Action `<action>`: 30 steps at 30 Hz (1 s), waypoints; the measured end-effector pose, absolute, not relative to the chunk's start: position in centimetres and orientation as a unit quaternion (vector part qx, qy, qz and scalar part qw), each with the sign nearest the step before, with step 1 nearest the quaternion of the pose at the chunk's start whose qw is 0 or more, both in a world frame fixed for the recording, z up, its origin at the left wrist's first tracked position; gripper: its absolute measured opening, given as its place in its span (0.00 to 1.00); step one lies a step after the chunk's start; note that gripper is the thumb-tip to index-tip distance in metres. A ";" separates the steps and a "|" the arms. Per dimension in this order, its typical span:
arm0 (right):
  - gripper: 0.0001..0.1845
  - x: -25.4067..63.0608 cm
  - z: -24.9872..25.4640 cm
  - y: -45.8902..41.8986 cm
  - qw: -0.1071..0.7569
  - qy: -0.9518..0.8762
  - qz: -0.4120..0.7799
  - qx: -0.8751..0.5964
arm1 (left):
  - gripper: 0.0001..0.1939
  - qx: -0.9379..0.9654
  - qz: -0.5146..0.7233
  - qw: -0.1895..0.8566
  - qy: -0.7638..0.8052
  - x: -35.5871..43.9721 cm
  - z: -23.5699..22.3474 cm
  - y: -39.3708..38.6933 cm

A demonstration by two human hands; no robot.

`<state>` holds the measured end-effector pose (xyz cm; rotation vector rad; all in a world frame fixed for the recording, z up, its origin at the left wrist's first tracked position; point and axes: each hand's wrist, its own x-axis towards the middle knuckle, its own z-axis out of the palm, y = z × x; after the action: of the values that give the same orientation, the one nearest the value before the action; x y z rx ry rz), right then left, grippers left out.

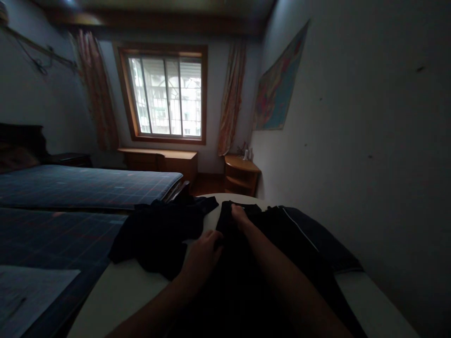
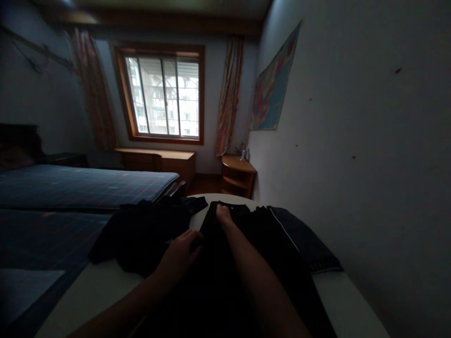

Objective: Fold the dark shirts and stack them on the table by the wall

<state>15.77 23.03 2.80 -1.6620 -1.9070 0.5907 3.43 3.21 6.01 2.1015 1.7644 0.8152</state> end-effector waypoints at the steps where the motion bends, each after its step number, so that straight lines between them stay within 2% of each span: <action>1: 0.17 16.1 2.5 23.0 0.266 -0.698 0.242 -0.619 | 0.11 0.726 0.291 0.146 0.606 4.0 6.0 3.4; 4: 0.16 16.8 1.6 22.8 0.268 -0.672 0.296 -0.624 | 0.12 0.727 0.300 0.169 0.594 5.9 5.3 3.9; 7: 0.15 17.3 1.0 22.5 0.290 -0.661 0.301 -0.623 | 0.15 0.734 0.281 0.189 0.589 7.7 3.8 4.1; 9: 0.21 17.5 0.8 22.2 0.304 -0.659 0.292 -0.623 | 0.17 0.740 0.259 0.196 0.589 8.6 2.9 4.0; 12: 0.36 17.7 0.7 21.7 0.319 -0.670 0.277 -0.610 | 0.19 0.755 0.222 0.195 0.586 9.1 2.0 3.4; 14: 0.40 17.7 0.9 21.4 0.319 -0.686 0.268 -0.597 | 0.20 0.768 0.205 0.192 0.576 9.1 1.9 2.9; 19: 0.28 17.5 1.6 21.6 0.292 -0.706 0.225 -0.605 | 0.16 0.800 0.206 0.191 0.531 7.9 2.2 2.1; 23: 0.25 17.0 2.2 22.2 0.276 -0.702 0.148 -0.639 | 0.17 0.816 0.243 0.109 0.514 6.6 1.5 2.6; 26: 0.24 16.6 2.9 23.0 0.247 -0.710 0.097 -0.652 | 0.22 0.818 0.268 0.075 0.503 6.1 0.5 3.0; 30: 0.21 15.9 3.4 24.2 0.197 -0.738 0.070 -0.641 | 0.31 0.820 0.213 0.104 0.521 6.3 -0.1 2.9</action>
<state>15.92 24.20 3.41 -1.7961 -2.0669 0.1963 6.28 2.94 -0.10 2.4191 1.5362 0.6297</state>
